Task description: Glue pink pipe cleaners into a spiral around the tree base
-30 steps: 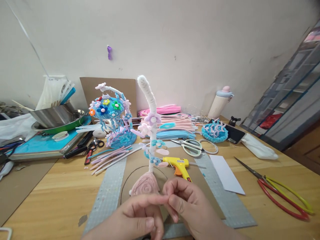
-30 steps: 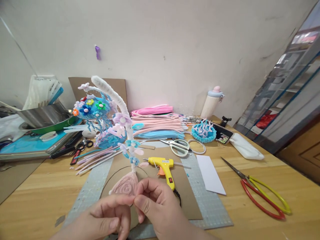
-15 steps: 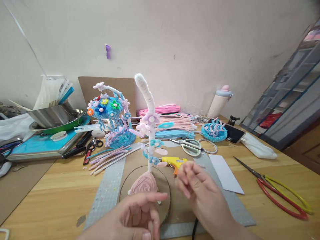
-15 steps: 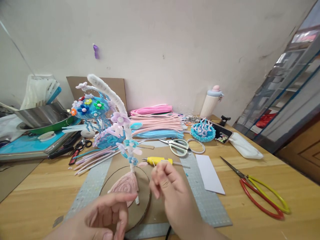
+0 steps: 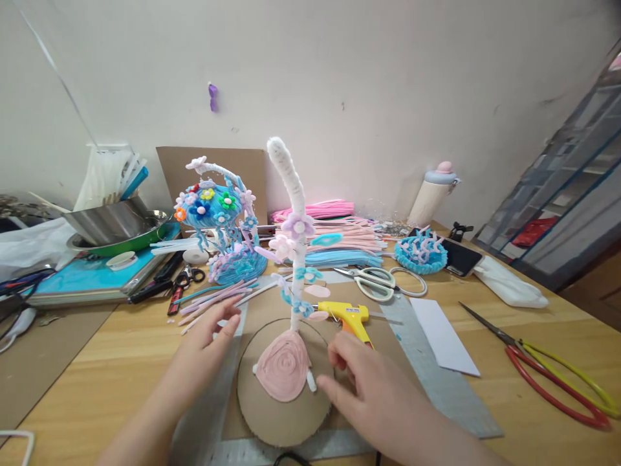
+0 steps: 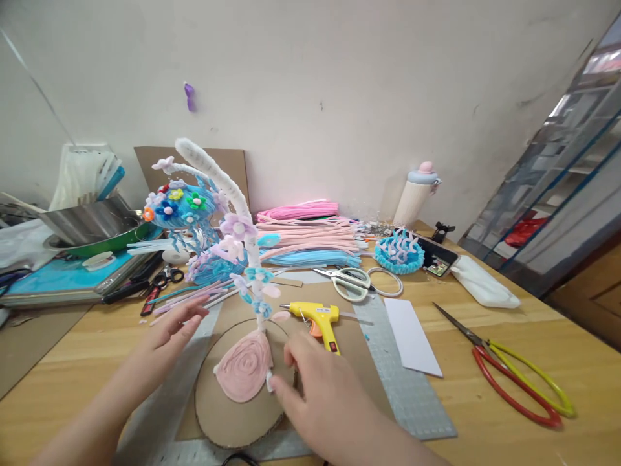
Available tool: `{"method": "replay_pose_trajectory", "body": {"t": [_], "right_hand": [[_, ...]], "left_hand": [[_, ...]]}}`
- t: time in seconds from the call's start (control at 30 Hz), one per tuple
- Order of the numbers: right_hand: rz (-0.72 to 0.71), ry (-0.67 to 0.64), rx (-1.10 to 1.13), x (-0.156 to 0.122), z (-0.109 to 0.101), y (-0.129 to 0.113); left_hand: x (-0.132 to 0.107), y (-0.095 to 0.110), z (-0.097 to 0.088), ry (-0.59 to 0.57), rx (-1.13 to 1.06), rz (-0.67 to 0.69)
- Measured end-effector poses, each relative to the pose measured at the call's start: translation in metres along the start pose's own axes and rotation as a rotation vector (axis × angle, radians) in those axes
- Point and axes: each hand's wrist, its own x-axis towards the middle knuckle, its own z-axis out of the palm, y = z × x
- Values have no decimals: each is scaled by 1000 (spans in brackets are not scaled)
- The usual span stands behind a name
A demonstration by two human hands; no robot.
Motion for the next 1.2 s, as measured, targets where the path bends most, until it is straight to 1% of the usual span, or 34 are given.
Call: {"method": "replay_pose_trajectory", "body": {"t": [0.1,0.13,0.2,0.3,0.43,0.5,0.6,0.67,0.7,0.83,0.9,1.0,1.1,1.2], "right_hand": [[-31,-124,-133,-3,3,-3],[-49,-150,-173,-2,5,-3],[-58,-161,-263,0,9,-3],[-41,-109,-380,5,12,-1],[-16,-31,-447,9,7,4],[-15,30,-382,10,5,6],[-126,109,-201,9,8,7],[-198,125,-140,9,14,8],[-211,121,-134,8,17,9],[-164,63,-130,7,27,10],[-142,46,-106,7,27,9],[-130,38,-64,7,24,7],[-130,26,-41,8,24,6],[-130,30,-49,11,29,6]], "left_hand": [[-7,3,7,-111,48,6],[-9,4,9,-140,60,-4],[-12,5,12,-170,75,-23],[-13,4,13,-186,79,-62],[-13,3,13,-142,40,-126],[-14,6,14,-162,13,-164],[-17,12,17,-242,37,-180],[-18,15,19,-247,74,-154],[-19,15,20,-235,87,-140],[-19,13,22,-196,73,-85],[-18,10,22,-190,65,-71],[-17,8,23,-176,117,-51],[-19,13,23,-144,204,33],[-25,25,26,-199,209,181]]}}
